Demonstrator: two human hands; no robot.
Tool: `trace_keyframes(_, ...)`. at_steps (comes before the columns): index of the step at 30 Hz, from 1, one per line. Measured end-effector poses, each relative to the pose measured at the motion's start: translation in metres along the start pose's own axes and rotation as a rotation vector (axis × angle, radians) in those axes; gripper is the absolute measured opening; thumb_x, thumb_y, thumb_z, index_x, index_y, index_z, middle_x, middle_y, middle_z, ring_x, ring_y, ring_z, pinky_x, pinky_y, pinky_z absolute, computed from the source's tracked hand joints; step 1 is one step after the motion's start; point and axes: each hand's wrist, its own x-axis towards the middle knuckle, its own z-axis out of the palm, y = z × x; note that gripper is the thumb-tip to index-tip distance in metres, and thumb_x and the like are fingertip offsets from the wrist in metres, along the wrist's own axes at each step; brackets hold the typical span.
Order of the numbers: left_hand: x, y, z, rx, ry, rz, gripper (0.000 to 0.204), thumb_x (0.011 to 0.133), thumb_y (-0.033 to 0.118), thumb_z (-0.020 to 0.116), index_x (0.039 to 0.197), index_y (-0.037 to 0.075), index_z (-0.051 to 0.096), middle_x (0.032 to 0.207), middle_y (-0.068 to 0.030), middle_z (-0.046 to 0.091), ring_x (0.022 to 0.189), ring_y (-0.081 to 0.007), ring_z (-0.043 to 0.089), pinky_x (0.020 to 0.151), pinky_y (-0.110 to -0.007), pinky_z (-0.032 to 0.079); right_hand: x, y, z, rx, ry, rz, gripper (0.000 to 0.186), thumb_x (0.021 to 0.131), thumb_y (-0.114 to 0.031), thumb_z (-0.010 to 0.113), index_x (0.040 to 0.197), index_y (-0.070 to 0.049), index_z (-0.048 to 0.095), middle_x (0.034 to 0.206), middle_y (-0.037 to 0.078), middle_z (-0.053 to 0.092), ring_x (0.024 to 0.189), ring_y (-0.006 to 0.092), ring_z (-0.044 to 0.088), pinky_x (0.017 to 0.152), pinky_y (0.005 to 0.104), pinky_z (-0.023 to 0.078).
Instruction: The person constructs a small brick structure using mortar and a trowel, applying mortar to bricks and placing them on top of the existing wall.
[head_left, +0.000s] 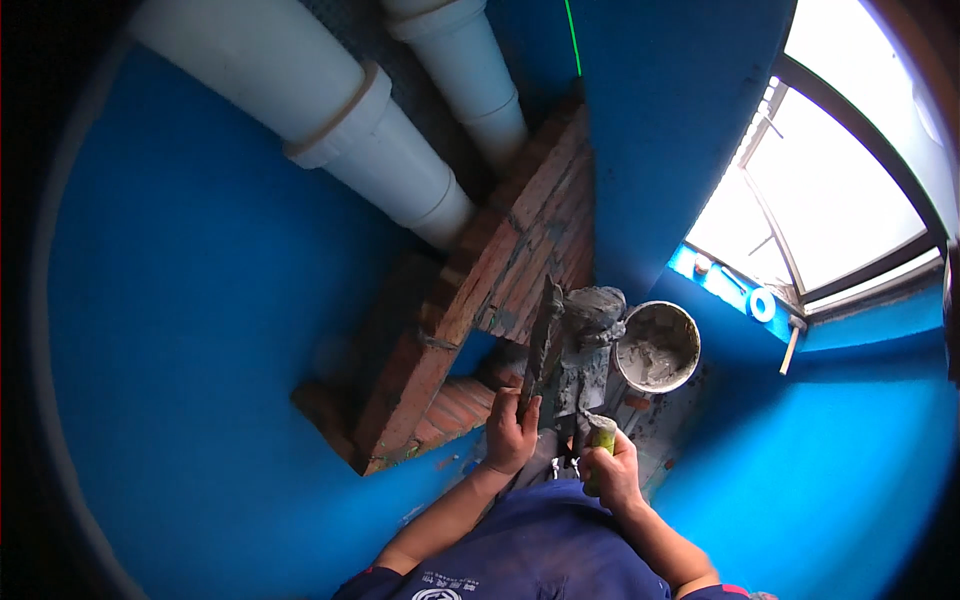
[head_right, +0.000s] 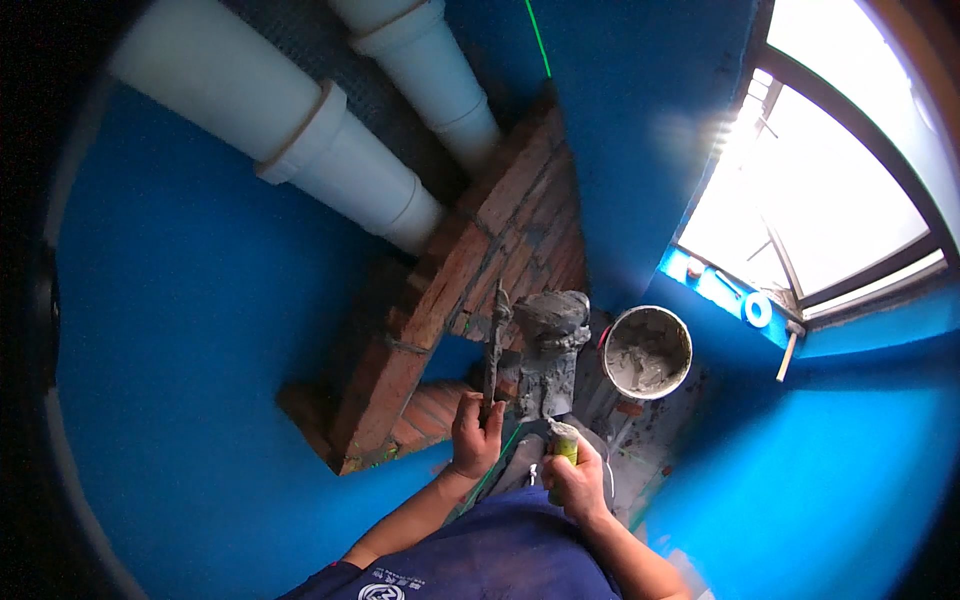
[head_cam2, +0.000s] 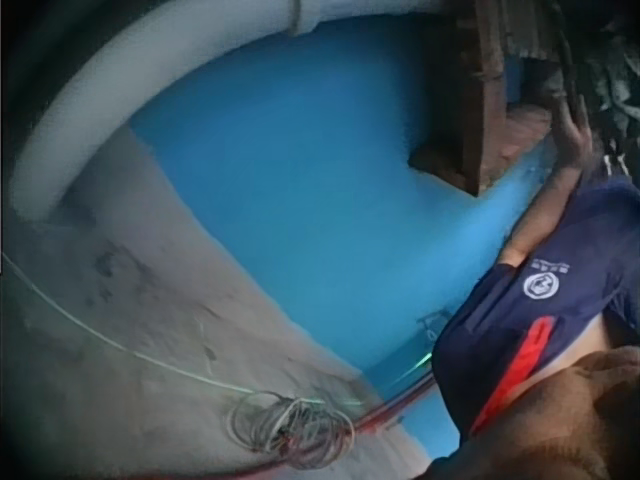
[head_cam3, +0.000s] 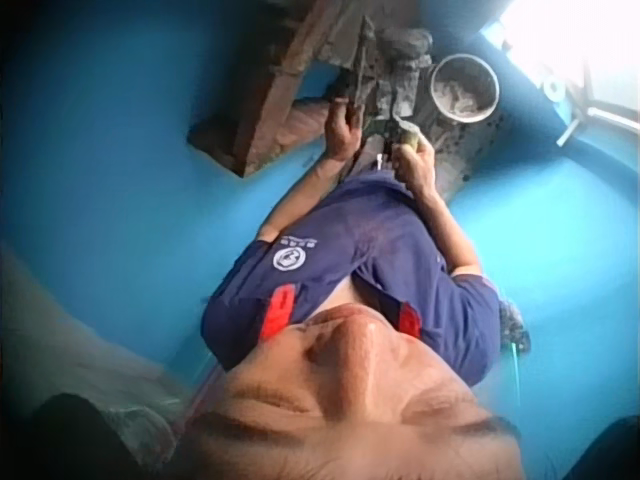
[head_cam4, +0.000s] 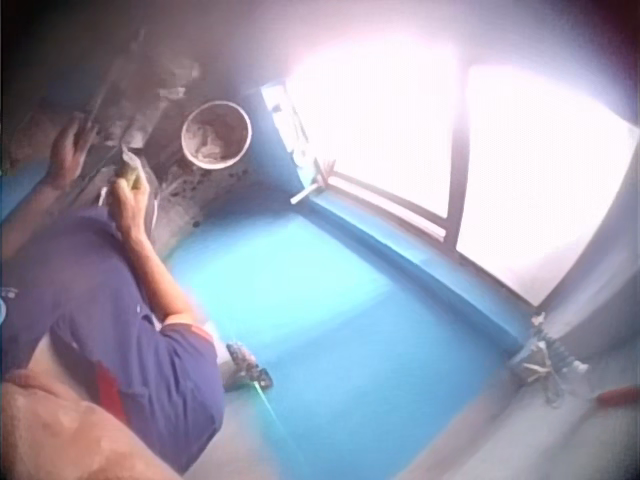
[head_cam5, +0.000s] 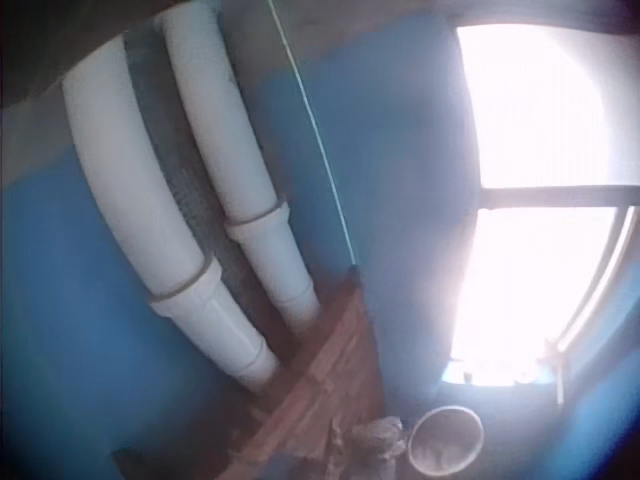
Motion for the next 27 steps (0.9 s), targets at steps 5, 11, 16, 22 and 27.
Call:
trace_keyframes(5, 0.0, -0.01, 0.014, 0.062, 0.024, 0.125, 0.008, 0.089, 0.005, 0.053, 0.096, 0.002, 0.05, 0.086, -0.0195, 0.049, 0.079, -0.0402, 0.05, 0.069, -0.044, 0.042, -0.01, -0.016, 0.018, 0.046, -0.023, 0.062, 0.011, 0.076, -0.002, 0.053, 0.087, -0.004, 0.052, 0.066, 0.004, 0.054, 0.051, 0.0129, 0.05, 0.046, 0.0252, 0.041)
trace_keyframes(11, -0.002, -0.02, 0.025, 0.145, 0.027, 0.085, 0.013, 0.091, 0.011, 0.056, 0.097, 0.0, 0.051, 0.088, -0.0176, 0.051, 0.08, -0.0365, 0.053, 0.068, -0.043, 0.044, -0.014, -0.05, 0.014, -0.043, -0.047, 0.067, 0.012, 0.076, -0.002, 0.051, 0.088, -0.003, 0.052, 0.066, 0.005, 0.054, 0.051, 0.0126, 0.049, 0.046, 0.0252, 0.041)
trace_keyframes(16, -0.025, -0.047, 0.029, 0.171, 0.034, 0.077, 0.015, 0.089, 0.009, 0.057, 0.098, -0.001, 0.05, 0.09, -0.0195, 0.051, 0.084, -0.0385, 0.052, 0.072, -0.043, 0.045, -0.013, -0.068, 0.007, -0.073, -0.048, 0.11, 0.017, 0.077, -0.001, 0.051, 0.093, -0.004, 0.055, 0.07, 0.004, 0.054, 0.052, 0.0109, 0.049, 0.047, 0.0233, 0.041)
trace_keyframes(22, -0.101, -0.071, 0.03, 0.183, 0.074, -0.147, 0.017, 0.088, 0.014, 0.06, 0.094, 0.0, 0.051, 0.086, -0.0208, 0.051, 0.081, -0.0401, 0.052, 0.068, -0.044, 0.044, 0.0, -0.086, 0.003, -0.278, -0.056, -0.045, 0.014, 0.078, -0.001, 0.051, 0.092, -0.004, 0.054, 0.064, 0.002, 0.052, 0.049, 0.0098, 0.048, 0.043, 0.0231, 0.039)
trace_keyframes(27, -0.144, -0.052, 0.021, 0.153, 0.17, -0.426, 0.016, 0.087, 0.015, 0.06, 0.089, 0.001, 0.052, 0.085, -0.0188, 0.053, 0.079, -0.0391, 0.053, 0.069, -0.043, 0.044, 0.015, -0.11, -0.024, -0.476, -0.064, -0.144, 0.02, 0.081, -0.001, 0.055, 0.101, -0.001, 0.058, 0.074, -0.002, 0.055, 0.057, 0.0049, 0.048, 0.052, 0.0205, 0.04)
